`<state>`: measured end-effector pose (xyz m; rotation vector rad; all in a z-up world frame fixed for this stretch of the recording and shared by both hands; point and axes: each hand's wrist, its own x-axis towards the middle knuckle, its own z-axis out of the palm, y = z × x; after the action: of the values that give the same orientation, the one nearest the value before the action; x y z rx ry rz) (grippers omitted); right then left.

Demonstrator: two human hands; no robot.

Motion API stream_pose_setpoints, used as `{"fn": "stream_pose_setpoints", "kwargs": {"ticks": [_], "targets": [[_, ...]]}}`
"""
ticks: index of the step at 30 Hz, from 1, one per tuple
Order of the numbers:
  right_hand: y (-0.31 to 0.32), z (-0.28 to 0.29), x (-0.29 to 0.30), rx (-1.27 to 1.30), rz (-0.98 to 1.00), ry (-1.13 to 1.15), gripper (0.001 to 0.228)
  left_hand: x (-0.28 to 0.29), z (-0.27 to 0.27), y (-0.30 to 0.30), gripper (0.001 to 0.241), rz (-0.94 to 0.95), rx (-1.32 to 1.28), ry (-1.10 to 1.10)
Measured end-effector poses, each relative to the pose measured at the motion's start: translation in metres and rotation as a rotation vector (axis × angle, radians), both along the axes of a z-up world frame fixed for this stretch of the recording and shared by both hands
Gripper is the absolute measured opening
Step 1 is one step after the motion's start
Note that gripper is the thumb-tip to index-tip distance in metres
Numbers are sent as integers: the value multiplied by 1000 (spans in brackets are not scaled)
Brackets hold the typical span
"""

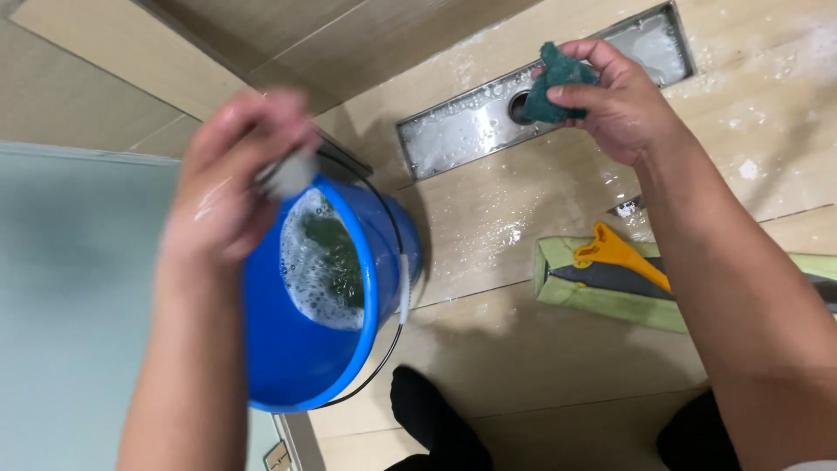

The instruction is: Cleaning a floor drain with a sponge and soapy water in a bathroom.

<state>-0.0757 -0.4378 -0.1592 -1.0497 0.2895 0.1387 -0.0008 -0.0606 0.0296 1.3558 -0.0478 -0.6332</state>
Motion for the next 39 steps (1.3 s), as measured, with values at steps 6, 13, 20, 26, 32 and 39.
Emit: {"fn": "stream_pose_setpoints", "kwargs": {"ticks": [6,13,20,26,32,39], "targets": [[10,-4,6,-193,8,-182,44,28,-84,-136,13,-28,441,-539],[8,14,0,-345,-2,-324,44,-10,-130,-205,21,-56,474,-761],[32,19,-2,-783,-102,-395,41,-26,-129,-219,17,144,782,-831],[24,21,0,-817,-87,-301,39,-24,-136,-206,8,234,866,-1052],[18,29,-1,-704,-135,-220,31,-14,-124,-199,15,350,533,-544],[-6,22,-5,-920,-312,-460,32,-1,-136,-187,12,277,581,-640]]}}
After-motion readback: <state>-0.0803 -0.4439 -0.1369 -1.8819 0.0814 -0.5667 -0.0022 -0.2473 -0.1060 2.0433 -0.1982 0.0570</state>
